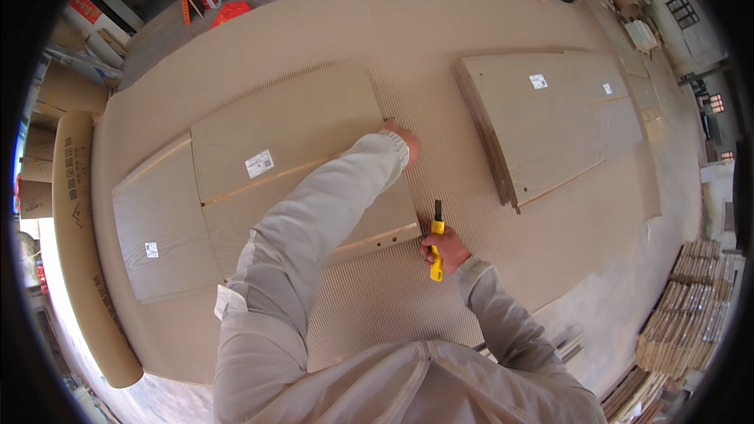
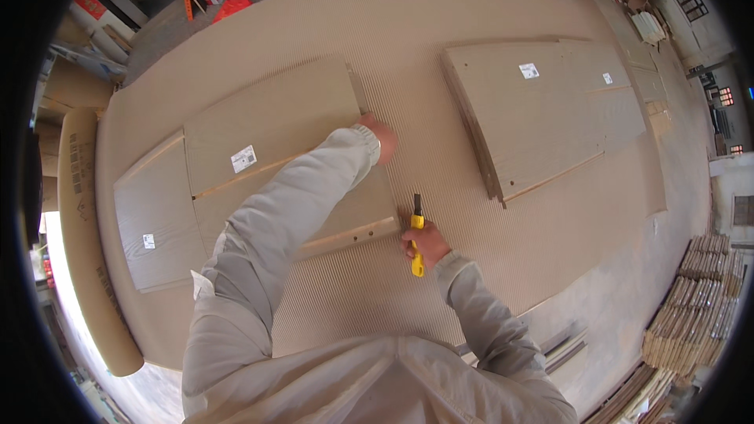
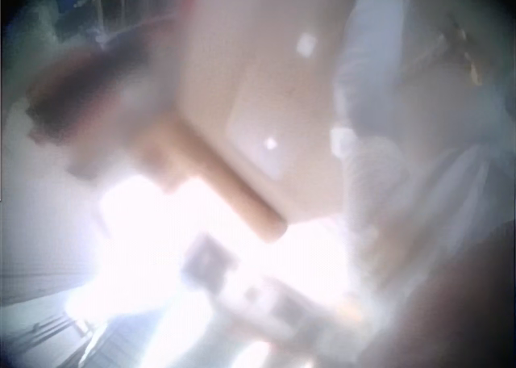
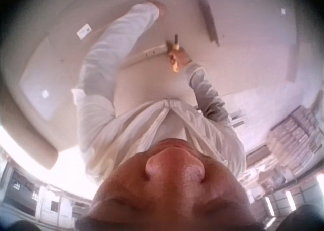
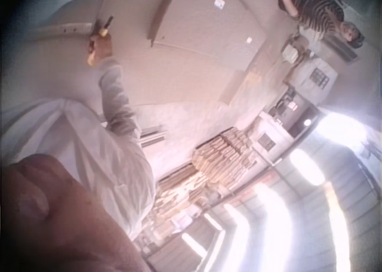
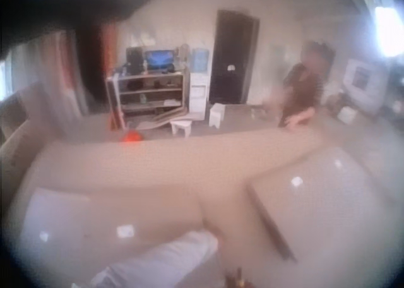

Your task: The person unpacks a large cardboard box and removes several flat wooden panels. They arrange the panels on a protective mat, then reassemble and tape the cardboard box shut using a handheld tape dispenser.

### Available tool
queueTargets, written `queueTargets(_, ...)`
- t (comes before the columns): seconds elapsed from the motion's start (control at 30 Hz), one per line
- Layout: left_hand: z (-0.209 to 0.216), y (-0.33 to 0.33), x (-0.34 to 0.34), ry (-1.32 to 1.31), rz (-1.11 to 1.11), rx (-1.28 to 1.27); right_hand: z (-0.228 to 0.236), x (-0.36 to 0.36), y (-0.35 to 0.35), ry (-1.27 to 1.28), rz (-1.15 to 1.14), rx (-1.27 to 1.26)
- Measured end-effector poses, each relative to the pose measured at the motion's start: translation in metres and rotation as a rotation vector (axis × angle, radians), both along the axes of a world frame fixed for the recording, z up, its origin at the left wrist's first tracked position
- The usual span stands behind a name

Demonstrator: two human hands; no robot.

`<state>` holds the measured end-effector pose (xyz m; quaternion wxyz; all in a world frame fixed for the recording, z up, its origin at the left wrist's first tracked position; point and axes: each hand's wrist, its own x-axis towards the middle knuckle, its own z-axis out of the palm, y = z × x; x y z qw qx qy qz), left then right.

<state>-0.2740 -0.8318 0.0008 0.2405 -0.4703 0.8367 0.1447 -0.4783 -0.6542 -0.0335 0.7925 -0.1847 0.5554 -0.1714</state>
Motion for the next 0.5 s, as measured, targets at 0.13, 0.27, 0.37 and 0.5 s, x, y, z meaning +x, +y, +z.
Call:
queueTargets(0.13,-0.002,-0.002,0.003,0.019,-0.007,0.052,0.002,0.000,0.009,-0.114,0.008,0.039)
queueTargets(0.27,0.001,-0.001,0.008,0.094,0.017,0.056,-0.007,0.003,0.010,-0.174,0.032,-0.039)
queueTargets(0.37,0.002,0.001,0.012,0.098,0.003,0.053,-0.010,0.007,0.009,-0.148,0.057,-0.102)
queueTargets(0.5,-0.005,0.003,0.016,0.102,0.002,0.058,-0.012,0.009,0.008,-0.069,0.136,-0.143)
